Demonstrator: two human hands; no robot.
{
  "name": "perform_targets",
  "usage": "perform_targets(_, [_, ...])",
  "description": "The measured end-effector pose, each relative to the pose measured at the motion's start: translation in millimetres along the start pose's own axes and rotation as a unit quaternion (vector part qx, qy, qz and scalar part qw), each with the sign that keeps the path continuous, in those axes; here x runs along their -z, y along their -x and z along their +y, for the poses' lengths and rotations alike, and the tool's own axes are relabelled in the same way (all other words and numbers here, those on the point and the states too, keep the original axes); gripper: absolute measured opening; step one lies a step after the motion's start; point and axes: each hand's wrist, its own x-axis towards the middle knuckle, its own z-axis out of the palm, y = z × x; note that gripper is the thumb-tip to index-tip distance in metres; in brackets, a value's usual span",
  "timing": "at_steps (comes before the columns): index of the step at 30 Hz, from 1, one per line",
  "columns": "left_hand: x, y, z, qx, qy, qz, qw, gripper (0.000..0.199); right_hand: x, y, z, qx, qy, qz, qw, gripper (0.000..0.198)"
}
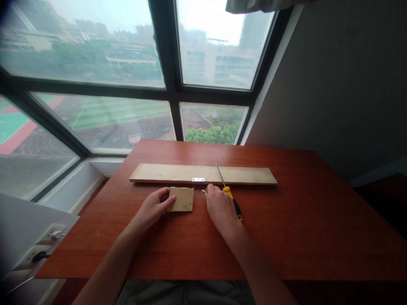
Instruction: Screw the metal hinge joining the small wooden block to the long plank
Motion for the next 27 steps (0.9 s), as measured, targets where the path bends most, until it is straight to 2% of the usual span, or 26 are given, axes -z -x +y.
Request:
perform_targets(4, [-2.3,-4.3,1.9,0.004,0.002,-0.014,1.0,0.03,2.5,-13.2,-1.4,-0.024,-0.014,0.02,0.999,0.013])
perform_targets(10, [-14.6,-16.2,0.3,-0.013,-0.029,-0.032,0.999,0.024,-4.0,-19.5,1.6,-0.013,-0.012,0.03,0.999,0.013])
perform_targets(16, [-31.3,-20.3,8.2,0.062,0.014,-0.068,0.996,0.026,-8.0,-22.6,8.1,-0.014,-0.023,0.036,0.999,0.013])
perform_targets(27, [-36.8,-18.3,11.3,0.087,0.076,-0.04,0.992,0.026,-9.9,-26.2,12.3,-0.002,-0.043,0.051,0.998,0.014])
